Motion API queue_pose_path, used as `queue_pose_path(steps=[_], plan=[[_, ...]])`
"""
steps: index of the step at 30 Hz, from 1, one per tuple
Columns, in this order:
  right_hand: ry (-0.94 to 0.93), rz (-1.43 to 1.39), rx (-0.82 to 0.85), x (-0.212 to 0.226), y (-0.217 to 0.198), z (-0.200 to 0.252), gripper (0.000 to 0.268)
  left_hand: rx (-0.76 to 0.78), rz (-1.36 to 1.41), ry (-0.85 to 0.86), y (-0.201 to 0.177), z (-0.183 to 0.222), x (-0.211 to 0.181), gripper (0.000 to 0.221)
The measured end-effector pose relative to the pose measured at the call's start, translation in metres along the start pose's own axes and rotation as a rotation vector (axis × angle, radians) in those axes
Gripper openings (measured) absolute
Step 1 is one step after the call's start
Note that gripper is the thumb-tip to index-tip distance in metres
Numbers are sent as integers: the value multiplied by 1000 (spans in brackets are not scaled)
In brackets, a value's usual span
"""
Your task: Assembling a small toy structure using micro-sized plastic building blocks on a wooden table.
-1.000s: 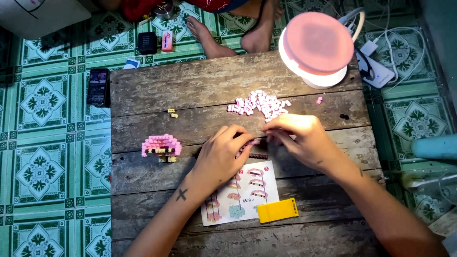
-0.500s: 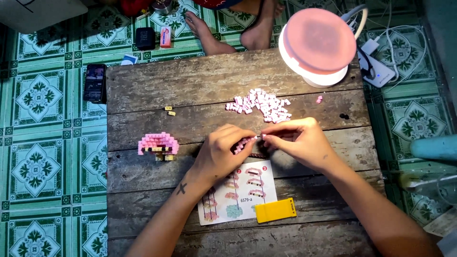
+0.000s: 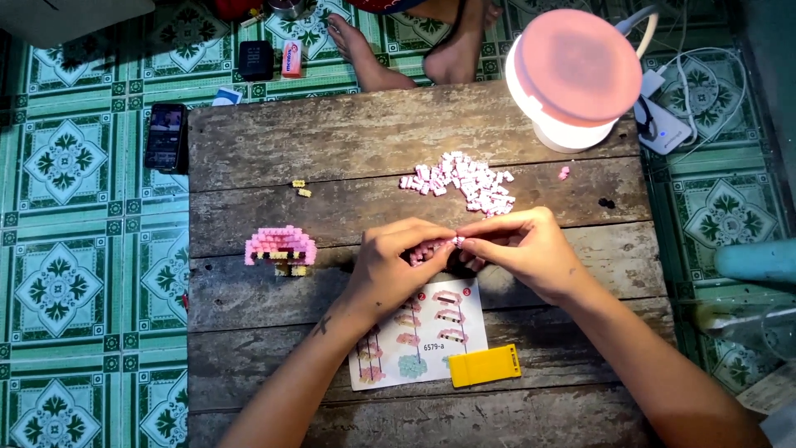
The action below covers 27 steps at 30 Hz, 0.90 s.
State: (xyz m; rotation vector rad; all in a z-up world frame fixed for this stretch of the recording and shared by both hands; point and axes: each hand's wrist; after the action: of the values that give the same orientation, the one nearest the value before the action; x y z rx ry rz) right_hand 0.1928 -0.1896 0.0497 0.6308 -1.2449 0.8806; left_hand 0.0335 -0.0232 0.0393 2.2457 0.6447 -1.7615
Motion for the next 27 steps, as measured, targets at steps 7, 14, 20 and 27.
queue_pose_path(steps=[7,14,20,27], plan=[[-8,10,-1,-2,0,0,21,-5,3,6,0,0,-1,17],[-7,-4,-5,-6,1,-1,20,-11,2,3,1,0,-4,17],[-30,-10,-37,-14,6,-2,21,-15,6,22,1,1,-3,17],[-158,196,-11,14,3,-12,17,-61,-26,56,0,3,9,16]])
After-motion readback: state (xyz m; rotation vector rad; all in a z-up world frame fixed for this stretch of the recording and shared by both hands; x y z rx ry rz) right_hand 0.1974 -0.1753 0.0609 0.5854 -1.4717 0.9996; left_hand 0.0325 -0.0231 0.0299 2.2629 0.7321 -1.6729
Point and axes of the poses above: each hand's wrist, its own z-axis away from the middle knuckle, its own y-axis out of the palm, x = y × z, and after that the axes turned 12 degrees about z, right-handed
